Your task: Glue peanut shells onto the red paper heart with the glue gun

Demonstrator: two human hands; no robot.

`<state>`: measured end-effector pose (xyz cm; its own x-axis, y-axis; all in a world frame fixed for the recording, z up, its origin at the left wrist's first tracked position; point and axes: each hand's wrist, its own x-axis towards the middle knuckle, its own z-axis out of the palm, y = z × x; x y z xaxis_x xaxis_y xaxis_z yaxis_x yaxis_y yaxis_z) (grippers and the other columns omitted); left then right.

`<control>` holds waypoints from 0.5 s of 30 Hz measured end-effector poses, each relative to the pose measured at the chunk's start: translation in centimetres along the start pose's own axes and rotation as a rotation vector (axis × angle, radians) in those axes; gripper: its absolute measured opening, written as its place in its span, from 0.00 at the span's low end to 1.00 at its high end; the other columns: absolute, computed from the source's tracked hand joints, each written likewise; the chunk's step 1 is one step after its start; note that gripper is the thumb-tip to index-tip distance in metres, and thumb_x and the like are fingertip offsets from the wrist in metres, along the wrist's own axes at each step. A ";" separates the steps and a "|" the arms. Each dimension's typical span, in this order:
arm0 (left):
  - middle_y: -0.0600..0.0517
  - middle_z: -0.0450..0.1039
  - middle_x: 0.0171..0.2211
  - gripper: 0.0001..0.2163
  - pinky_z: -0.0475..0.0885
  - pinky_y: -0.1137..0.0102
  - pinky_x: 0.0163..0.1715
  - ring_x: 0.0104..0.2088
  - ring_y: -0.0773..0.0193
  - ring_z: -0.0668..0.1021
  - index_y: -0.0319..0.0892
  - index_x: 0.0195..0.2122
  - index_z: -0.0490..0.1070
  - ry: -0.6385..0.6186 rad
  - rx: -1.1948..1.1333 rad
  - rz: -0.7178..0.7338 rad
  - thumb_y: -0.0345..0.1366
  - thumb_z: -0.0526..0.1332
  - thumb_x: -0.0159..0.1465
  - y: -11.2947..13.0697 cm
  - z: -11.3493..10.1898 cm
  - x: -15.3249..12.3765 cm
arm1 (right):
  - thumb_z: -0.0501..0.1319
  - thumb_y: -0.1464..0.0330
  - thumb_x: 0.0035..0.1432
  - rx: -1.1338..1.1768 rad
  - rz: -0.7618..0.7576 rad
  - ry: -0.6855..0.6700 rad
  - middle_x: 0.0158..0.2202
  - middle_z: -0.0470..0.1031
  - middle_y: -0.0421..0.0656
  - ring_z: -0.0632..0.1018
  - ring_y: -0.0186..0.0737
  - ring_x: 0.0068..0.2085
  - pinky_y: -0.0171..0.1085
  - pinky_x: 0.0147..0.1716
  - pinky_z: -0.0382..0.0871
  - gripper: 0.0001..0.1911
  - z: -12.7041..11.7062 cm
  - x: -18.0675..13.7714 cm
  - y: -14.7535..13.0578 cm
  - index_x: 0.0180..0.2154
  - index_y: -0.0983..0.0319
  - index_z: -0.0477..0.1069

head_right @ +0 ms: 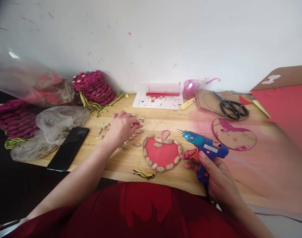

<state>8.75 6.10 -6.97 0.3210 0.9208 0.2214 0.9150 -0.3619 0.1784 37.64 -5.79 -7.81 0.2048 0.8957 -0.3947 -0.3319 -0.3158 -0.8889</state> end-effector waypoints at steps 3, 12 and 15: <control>0.47 0.82 0.37 0.06 0.59 0.56 0.46 0.45 0.49 0.75 0.45 0.33 0.82 -0.011 -0.005 -0.016 0.31 0.65 0.64 -0.3 -0.4 0.1 | 0.80 0.54 0.37 0.001 0.004 -0.002 0.33 0.85 0.47 0.85 0.47 0.31 0.36 0.32 0.84 0.19 -0.2 0.2 0.2 0.29 0.59 0.84; 0.44 0.82 0.41 0.07 0.62 0.55 0.46 0.49 0.45 0.75 0.44 0.36 0.83 0.035 0.130 -0.276 0.32 0.64 0.65 -7.8 -5.1 -1.3 | 0.80 0.57 0.33 -0.065 0.057 0.076 0.36 0.85 0.48 0.86 0.59 0.37 0.45 0.32 0.87 0.17 -0.7 0.3 0.5 0.25 0.55 0.79; 0.44 0.81 0.42 0.07 0.63 0.55 0.47 0.50 0.45 0.75 0.44 0.38 0.83 -0.023 0.131 -0.253 0.30 0.65 0.63 -9.3 -4.5 -2.1 | 0.79 0.60 0.33 -0.076 0.081 0.063 0.36 0.85 0.48 0.86 0.60 0.38 0.44 0.29 0.87 0.15 -1.0 0.4 0.7 0.25 0.54 0.79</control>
<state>-1.50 6.89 -4.76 0.0823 0.9831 0.1635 0.9901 -0.0994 0.0993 38.47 -5.96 -8.83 0.2387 0.8457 -0.4772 -0.2794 -0.4109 -0.8678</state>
